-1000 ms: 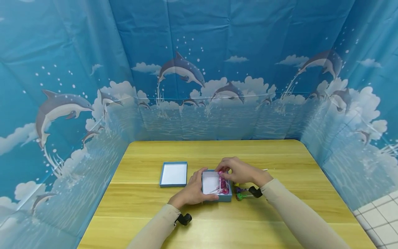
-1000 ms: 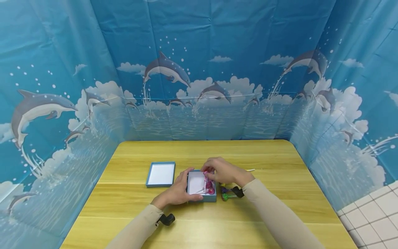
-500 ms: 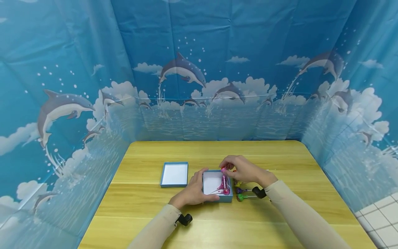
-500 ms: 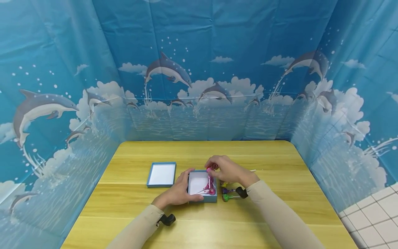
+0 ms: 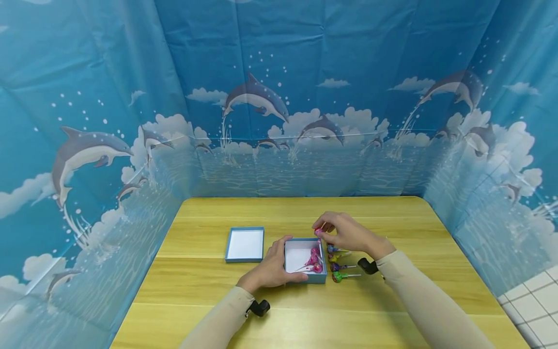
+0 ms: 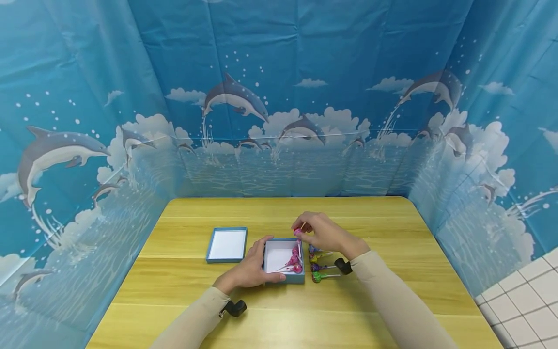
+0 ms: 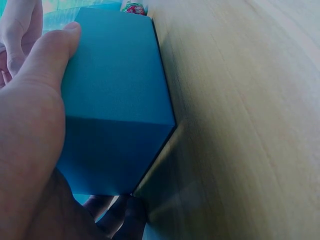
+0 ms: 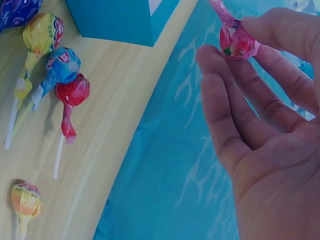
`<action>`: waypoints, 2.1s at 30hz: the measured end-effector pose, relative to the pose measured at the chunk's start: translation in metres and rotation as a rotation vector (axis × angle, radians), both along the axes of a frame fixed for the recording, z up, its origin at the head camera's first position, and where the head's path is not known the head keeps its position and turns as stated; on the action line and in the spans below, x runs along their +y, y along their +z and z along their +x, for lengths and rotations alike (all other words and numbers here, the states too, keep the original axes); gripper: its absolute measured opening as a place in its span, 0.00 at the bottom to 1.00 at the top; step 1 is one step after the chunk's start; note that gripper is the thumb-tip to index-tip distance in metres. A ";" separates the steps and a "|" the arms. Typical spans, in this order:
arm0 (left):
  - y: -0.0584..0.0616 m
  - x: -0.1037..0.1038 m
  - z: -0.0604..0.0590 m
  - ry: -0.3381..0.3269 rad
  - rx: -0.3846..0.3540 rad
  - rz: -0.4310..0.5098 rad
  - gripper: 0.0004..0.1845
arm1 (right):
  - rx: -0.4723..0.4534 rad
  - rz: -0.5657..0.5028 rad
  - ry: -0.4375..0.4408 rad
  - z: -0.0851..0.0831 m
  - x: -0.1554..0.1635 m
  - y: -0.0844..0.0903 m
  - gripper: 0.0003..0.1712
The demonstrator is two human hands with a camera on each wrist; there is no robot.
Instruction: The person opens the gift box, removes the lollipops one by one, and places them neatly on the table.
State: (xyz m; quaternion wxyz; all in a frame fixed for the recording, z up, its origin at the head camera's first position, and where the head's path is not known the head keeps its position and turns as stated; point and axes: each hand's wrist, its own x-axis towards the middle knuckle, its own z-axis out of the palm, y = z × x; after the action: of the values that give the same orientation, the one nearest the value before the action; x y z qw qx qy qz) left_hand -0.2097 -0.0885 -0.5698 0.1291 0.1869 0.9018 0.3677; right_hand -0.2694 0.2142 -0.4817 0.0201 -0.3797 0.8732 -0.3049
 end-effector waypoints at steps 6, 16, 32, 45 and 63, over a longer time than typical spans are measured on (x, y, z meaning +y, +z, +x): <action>0.001 0.000 0.000 0.003 -0.005 0.003 0.69 | -0.007 -0.028 -0.013 0.000 0.003 0.005 0.10; 0.000 0.000 0.000 -0.005 0.001 0.004 0.69 | 0.005 -0.031 -0.044 -0.001 0.011 0.008 0.11; 0.000 0.000 0.000 0.003 -0.005 0.004 0.69 | 0.011 0.003 -0.114 -0.002 0.036 0.004 0.10; 0.000 0.001 0.001 0.007 -0.010 0.007 0.69 | 0.011 0.020 -0.141 -0.003 0.060 -0.011 0.11; -0.003 0.000 0.000 0.001 0.002 0.017 0.70 | -0.016 0.064 -0.198 0.000 0.090 -0.032 0.12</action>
State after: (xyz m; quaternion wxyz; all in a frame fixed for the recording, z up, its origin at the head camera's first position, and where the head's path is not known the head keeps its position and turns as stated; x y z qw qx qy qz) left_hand -0.2102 -0.0887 -0.5724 0.1266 0.1881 0.8987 0.3754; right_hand -0.2694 0.3041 -0.5140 0.0093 -0.2885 0.9155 -0.2802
